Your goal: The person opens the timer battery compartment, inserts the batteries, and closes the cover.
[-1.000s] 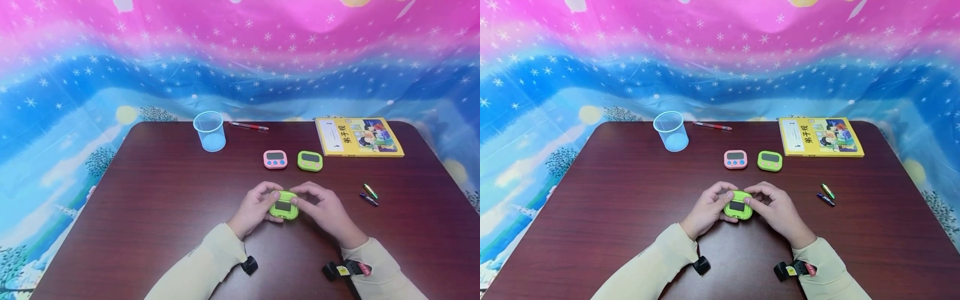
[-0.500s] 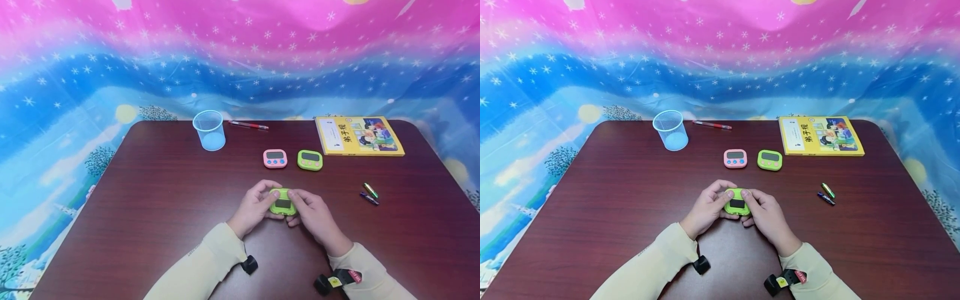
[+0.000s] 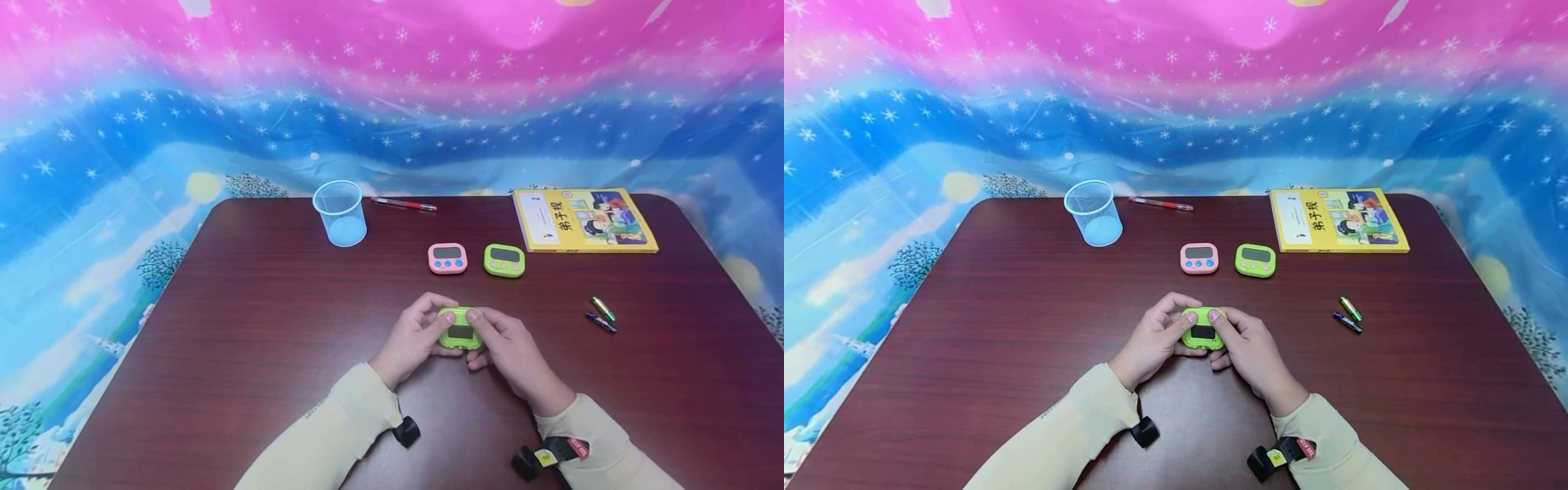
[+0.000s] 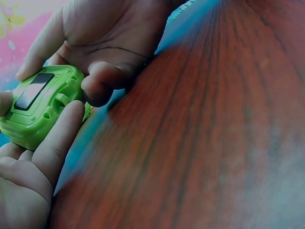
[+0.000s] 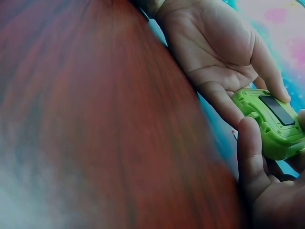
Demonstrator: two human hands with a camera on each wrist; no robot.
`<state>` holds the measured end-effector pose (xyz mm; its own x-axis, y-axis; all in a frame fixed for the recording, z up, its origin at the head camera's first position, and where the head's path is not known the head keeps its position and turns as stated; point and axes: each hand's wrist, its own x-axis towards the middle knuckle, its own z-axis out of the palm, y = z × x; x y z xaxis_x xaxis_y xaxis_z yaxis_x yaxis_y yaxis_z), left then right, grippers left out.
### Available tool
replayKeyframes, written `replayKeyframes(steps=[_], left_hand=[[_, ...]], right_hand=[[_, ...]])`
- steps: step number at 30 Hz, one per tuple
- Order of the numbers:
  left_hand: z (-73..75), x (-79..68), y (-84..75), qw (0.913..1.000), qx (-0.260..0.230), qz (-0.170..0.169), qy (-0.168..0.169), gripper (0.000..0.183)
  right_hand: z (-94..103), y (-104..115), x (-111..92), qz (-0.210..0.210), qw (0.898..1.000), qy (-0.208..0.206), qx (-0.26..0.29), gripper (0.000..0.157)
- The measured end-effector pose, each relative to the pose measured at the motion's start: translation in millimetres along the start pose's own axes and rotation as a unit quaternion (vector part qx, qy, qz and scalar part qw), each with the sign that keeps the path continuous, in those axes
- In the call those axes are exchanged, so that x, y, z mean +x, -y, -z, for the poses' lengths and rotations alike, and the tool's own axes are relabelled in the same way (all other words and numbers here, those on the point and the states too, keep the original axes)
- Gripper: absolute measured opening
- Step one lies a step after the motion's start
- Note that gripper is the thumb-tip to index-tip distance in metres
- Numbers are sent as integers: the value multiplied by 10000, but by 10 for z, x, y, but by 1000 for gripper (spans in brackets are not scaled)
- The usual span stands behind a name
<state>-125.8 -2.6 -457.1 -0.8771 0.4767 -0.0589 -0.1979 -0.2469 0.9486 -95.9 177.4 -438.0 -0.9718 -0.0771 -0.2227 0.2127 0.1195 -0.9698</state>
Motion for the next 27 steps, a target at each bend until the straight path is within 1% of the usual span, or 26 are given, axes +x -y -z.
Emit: replayKeyframes(steps=[5,8,10,12,14,16,17,20,25,27], left_hand=[[0,3,-14,10000,21,-29,21,37],[10,3,-43,9999,139,-43,-35,41],[27,3,-72,9998,177,-25,-117,42],[55,5,-102,9997,160,36,-207,43],[83,12,-131,9995,90,118,-280,45],[115,20,-154,9993,3,221,-290,47],[132,23,-162,9992,-55,287,-261,48],[177,27,-179,9986,-177,487,-61,51],[232,13,-218,9954,-191,863,380,53],[248,10,-236,9933,-190,1011,533,55]], right_hand=[[38,-9,8,68,9994,47,330,42],[57,-16,15,315,9985,102,442,39],[65,-15,19,537,9975,184,419,35],[74,-19,24,748,9967,248,204,32],[86,-22,27,988,9947,227,-167,29],[100,-24,29,1235,9901,139,-650,28],[107,-26,30,1375,9862,83,-914,29],[127,-28,30,1775,9738,0,-1423,34],[153,-21,14,2166,9602,107,-1760,46],[159,-15,8,2347,9520,135,-1960,50]])
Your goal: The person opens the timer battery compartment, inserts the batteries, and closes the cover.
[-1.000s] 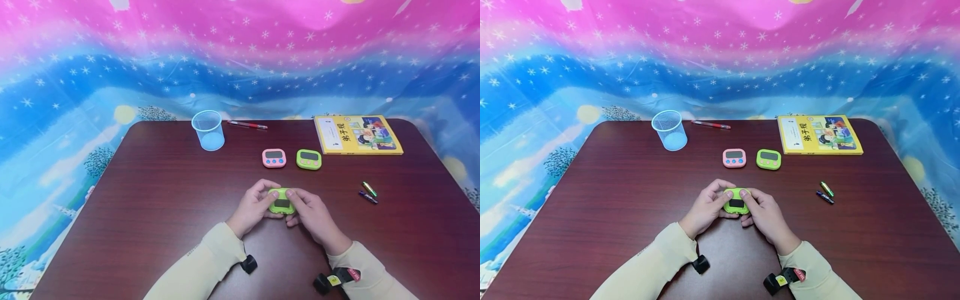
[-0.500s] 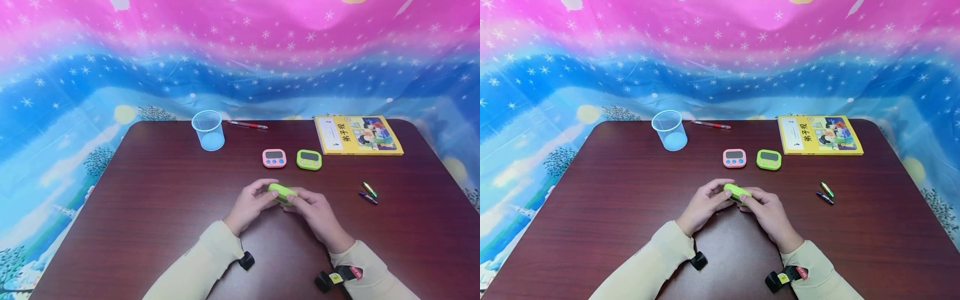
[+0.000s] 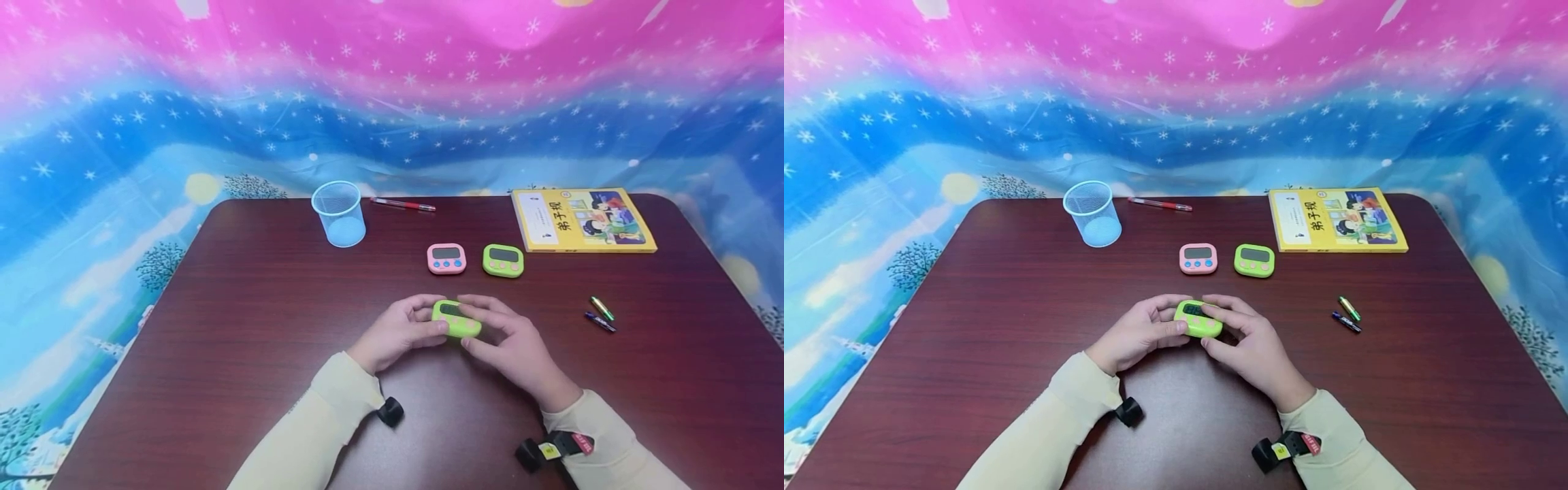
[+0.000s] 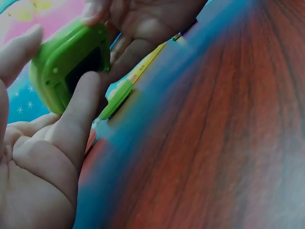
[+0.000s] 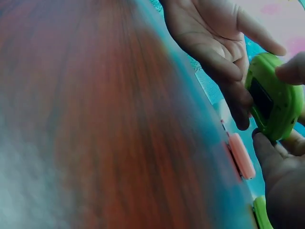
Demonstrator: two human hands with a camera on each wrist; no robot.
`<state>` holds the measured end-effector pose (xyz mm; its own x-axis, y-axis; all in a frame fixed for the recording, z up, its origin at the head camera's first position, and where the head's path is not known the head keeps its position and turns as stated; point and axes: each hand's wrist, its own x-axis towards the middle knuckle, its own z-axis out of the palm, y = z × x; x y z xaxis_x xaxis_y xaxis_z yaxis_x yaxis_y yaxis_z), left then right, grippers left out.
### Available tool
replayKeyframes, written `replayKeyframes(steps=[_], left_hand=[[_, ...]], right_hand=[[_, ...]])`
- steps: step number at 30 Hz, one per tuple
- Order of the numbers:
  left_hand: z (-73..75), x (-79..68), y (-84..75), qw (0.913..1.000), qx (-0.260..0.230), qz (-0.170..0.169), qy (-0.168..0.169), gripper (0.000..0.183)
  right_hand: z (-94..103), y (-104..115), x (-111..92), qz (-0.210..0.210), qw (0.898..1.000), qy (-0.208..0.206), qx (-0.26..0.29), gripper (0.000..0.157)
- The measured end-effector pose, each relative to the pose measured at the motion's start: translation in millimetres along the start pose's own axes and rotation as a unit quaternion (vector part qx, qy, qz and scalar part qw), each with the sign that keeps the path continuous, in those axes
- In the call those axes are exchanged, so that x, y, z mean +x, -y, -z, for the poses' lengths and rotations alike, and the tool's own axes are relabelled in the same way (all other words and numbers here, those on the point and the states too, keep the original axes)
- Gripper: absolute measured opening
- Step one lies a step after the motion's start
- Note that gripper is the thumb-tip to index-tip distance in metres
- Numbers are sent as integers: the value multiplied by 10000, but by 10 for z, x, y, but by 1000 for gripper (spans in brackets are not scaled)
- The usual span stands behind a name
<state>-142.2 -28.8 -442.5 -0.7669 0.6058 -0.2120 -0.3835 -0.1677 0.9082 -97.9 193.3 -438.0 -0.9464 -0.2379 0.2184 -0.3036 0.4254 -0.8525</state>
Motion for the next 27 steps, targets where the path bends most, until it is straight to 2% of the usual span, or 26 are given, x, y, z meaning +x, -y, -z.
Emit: replayKeyframes(steps=[4,6,11,15,22,27], left_hand=[[18,-7,-27,9996,-18,195,192,61],[20,-9,-37,9994,-35,221,246,63],[17,-14,-42,9995,8,107,298,66],[12,-13,-22,9994,115,-66,317,68],[-21,-15,-5,9978,466,-377,277,72],[-45,0,19,9958,694,-527,282,73]], right_hand=[[13,-3,0,403,9982,11,-434,54],[23,4,0,448,9971,40,-618,56],[49,44,6,149,9966,178,-789,73],[57,37,27,-113,9972,217,-701,84],[95,12,44,-642,9951,354,-661,85],[139,24,49,-400,9922,335,-1130,80]])
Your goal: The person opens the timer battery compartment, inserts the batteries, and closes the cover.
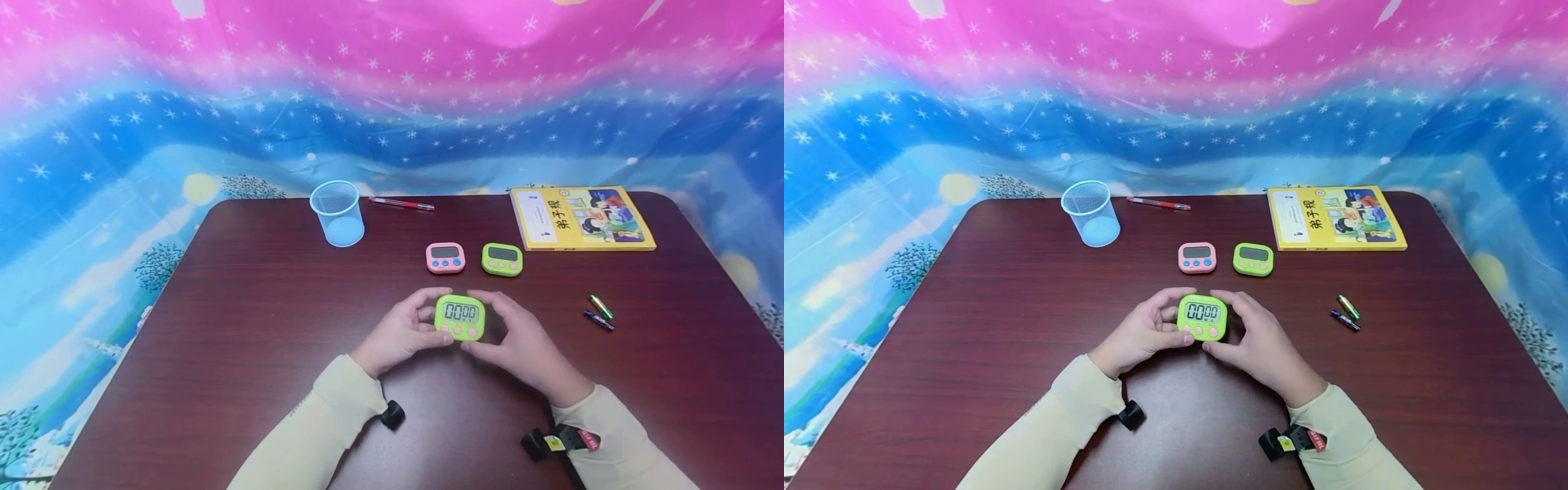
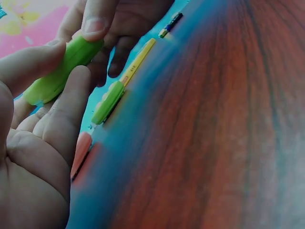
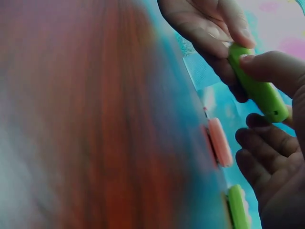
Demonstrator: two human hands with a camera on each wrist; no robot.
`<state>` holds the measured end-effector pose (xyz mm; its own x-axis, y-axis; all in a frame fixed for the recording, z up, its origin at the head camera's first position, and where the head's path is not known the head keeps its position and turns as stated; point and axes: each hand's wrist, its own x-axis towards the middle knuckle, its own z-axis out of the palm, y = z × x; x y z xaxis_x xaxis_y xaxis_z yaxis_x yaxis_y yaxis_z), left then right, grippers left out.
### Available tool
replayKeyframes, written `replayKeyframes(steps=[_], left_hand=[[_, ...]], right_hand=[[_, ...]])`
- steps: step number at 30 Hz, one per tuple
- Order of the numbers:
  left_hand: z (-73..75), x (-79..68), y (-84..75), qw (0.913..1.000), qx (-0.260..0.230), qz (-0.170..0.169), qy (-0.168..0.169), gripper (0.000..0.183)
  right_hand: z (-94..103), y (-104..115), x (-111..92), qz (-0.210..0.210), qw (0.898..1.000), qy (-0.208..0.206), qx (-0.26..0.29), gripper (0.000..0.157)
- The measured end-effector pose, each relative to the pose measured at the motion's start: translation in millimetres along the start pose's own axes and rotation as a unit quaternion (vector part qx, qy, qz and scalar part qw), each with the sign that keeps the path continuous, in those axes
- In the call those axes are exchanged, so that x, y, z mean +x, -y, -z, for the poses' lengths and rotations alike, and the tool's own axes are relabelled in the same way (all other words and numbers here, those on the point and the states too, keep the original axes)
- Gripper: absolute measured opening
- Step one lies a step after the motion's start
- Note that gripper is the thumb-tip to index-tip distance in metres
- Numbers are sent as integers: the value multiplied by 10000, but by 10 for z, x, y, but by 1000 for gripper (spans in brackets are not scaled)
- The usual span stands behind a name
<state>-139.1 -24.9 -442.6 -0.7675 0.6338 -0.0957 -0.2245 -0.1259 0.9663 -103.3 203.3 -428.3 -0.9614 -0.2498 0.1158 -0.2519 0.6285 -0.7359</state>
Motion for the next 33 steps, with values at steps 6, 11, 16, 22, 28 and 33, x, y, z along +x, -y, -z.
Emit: replayKeyframes(steps=[6,11,16,22,28,33], left_hand=[[-9,12,41,9999,112,-69,36,73],[2,9,66,9999,128,-4,72,74],[5,11,75,9995,245,58,196,75],[11,24,72,9988,378,160,251,74],[5,48,73,9974,622,228,277,64],[-11,37,95,9957,858,213,270,50]], right_hand=[[43,6,13,346,9966,37,-753,78],[59,-14,13,474,9934,64,-1039,78],[96,-53,-1,556,9937,59,-972,74],[189,-83,4,476,9953,169,-830,72],[359,-49,20,395,9972,195,-611,71],[447,12,62,400,9974,33,-591,71]])
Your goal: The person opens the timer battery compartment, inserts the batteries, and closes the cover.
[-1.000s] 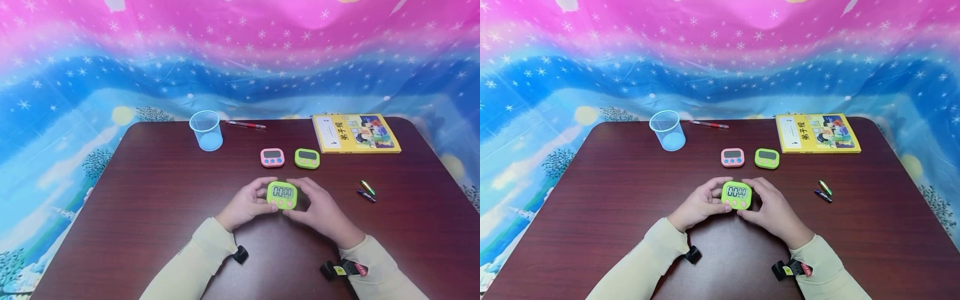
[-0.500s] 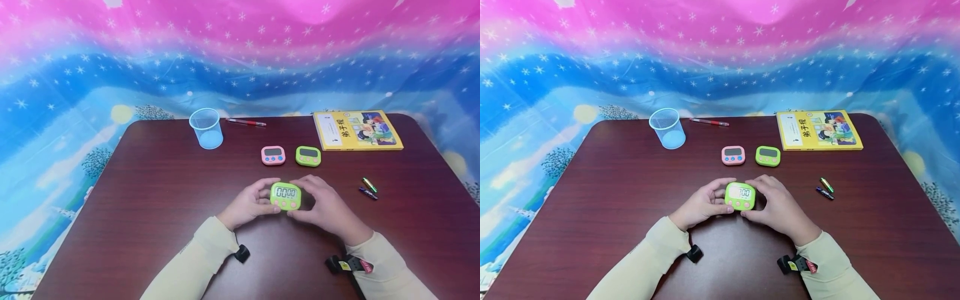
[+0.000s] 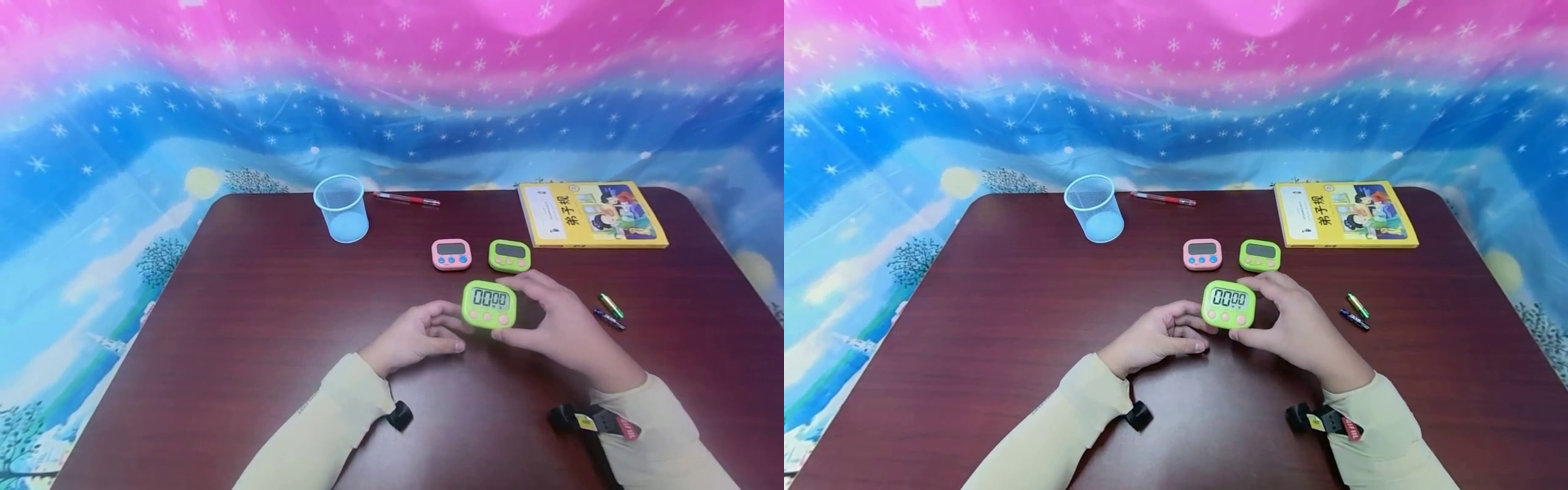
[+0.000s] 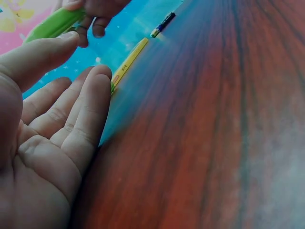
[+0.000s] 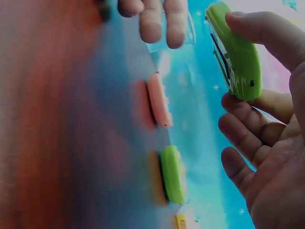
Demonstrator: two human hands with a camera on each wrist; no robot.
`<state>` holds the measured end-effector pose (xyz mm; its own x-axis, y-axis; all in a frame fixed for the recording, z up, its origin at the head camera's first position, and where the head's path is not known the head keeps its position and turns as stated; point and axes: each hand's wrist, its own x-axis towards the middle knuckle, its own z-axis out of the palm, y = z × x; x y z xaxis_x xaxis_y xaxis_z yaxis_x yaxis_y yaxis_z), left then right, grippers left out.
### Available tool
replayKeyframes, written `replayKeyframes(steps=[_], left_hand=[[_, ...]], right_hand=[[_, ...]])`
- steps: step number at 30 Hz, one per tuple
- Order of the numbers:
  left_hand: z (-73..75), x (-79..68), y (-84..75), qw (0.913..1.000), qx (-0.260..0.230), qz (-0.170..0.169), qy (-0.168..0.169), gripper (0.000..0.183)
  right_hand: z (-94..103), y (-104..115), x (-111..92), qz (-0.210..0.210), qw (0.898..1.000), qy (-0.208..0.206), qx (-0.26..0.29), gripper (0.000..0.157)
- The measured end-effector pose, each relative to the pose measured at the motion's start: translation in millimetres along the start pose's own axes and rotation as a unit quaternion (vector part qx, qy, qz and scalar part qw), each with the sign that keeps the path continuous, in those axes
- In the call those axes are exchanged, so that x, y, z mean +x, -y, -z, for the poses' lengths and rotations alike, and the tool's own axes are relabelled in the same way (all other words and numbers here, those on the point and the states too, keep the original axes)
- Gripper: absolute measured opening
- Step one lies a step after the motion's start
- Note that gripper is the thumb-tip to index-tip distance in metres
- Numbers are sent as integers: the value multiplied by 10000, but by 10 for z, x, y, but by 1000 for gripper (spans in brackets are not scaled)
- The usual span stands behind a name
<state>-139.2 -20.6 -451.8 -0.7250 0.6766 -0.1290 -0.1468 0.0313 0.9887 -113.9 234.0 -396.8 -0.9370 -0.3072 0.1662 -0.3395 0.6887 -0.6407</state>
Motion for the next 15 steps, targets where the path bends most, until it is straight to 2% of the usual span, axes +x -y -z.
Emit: replayKeyframes(steps=[4,8,11,15], left_hand=[[-5,-13,10,9999,21,-118,54,46],[31,-45,7,9999,14,-106,18,45],[51,-54,13,9998,126,-108,63,45],[53,-36,11,9993,276,-178,165,45]], right_hand=[[49,86,84,71,9998,-97,-128,74],[57,160,254,305,9993,10,-215,76],[42,174,383,423,9989,99,-148,73],[-32,177,559,368,9993,92,-2,72]])
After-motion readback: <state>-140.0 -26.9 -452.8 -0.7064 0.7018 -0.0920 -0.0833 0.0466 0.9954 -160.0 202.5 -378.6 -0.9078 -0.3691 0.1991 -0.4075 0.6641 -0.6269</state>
